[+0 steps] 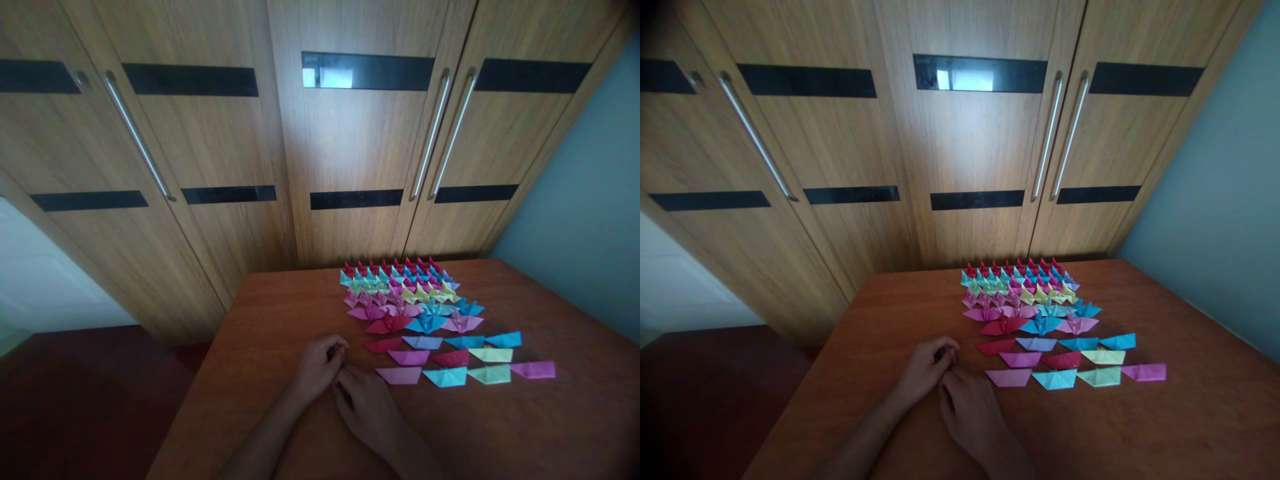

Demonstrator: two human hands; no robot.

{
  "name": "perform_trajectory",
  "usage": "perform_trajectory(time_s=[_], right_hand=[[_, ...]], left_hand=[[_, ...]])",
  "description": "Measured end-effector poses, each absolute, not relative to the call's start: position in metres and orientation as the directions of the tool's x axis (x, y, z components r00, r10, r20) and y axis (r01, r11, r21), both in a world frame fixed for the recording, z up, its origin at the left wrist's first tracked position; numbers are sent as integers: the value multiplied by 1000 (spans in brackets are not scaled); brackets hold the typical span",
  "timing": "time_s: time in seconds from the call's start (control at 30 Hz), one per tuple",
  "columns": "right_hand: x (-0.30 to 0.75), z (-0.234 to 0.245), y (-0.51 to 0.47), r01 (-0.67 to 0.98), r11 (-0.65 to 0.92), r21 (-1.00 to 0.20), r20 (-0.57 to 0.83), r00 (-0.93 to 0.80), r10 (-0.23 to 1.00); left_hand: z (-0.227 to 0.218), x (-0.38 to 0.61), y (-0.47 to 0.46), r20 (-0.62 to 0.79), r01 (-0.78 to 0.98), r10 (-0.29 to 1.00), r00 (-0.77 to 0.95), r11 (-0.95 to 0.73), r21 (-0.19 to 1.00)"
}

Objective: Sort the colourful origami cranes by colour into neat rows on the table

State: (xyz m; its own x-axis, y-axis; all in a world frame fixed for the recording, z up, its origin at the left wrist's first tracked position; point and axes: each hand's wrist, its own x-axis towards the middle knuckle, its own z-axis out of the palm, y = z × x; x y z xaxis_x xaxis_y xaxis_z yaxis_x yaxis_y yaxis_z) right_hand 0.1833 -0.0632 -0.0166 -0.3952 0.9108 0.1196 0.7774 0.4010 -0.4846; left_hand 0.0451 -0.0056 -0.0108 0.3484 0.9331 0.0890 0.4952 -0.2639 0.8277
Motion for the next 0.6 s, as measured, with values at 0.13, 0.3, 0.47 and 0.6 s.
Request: perform_trajectory(time_s=[0.13, 0.3, 0.47, 0.6], right_hand=[[184, -18, -63, 769, 390, -506, 136, -376, 917], [184, -19, -64, 754, 396, -524, 146, -378, 914], [184, -18, -63, 755, 395, -523, 143, -379, 914], [184, -20, -62, 757, 393, -522, 140, -379, 915]], left_hand=[[-12, 45, -6, 103, 482, 930, 352, -274, 832], [-13, 45, -4, 111, 463, 932, 346, -272, 844], [-11, 44, -5, 105, 459, 929, 354, -270, 846], [-10, 44, -6, 121, 457, 929, 351, -283, 843]])
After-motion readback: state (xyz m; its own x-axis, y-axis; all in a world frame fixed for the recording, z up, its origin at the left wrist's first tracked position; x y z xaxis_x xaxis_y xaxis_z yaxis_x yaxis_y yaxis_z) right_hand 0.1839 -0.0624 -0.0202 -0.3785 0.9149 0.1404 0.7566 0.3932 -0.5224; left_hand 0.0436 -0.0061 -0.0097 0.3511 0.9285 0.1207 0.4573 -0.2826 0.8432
